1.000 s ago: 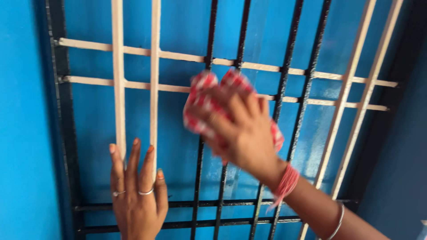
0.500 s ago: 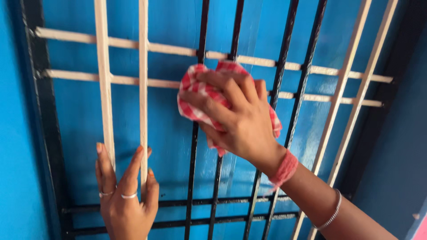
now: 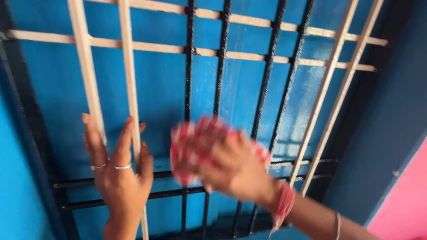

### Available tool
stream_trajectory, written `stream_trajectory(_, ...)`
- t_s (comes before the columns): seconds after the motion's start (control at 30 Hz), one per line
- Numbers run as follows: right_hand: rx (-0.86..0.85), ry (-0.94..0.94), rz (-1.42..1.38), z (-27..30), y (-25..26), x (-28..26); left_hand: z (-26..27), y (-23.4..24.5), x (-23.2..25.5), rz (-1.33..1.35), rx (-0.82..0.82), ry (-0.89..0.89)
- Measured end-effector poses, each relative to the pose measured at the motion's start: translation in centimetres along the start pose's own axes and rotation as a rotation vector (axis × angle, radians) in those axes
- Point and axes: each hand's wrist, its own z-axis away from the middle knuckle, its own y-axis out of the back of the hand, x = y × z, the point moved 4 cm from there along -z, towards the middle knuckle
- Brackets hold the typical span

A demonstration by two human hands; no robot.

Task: The person wipes the vertical and horizontal bars of a black metal window grille using a red and white checkered cloth. They systematically clean the bars from top to bottom, moving across the width of the window.

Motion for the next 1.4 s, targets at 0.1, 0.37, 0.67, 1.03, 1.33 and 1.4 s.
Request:
stream_trajectory(0.1,0.123,-0.141,0.074,-2.0,3.6,5.8,0.3,-0.5,0.0,-0.020,-0.016,-0.006)
stream_trajectory(0.37,0.388,-0.408,0.147,-4.2,8.0,16.2,1.0,-0.5,0.8,-0.091,-0.049,-0.078)
stream_trajectory(0.67,0.408,-0.575,0.313,-3.0,2.8,10.7,1.2,-3.0,2.7,-0.098,-0.169,-0.030)
stream_trajectory(1.03,0.326,-0.834,0.232,3.6,-1.6,3.3,1.9,-3.8,3.3,-0.075,-0.133,-0.086)
stream_trajectory(1.33,0.349,-0.793,0.155,5.4,-1.6,3.2,2.9,-5.3,4.2,0.025,-0.171,-0.190)
stream_trajectory(1.4,0.465,-0.699,0.248,3.4,-0.4,6.3,3.1,-5.9,2.2,0.021,-0.346,-0.012)
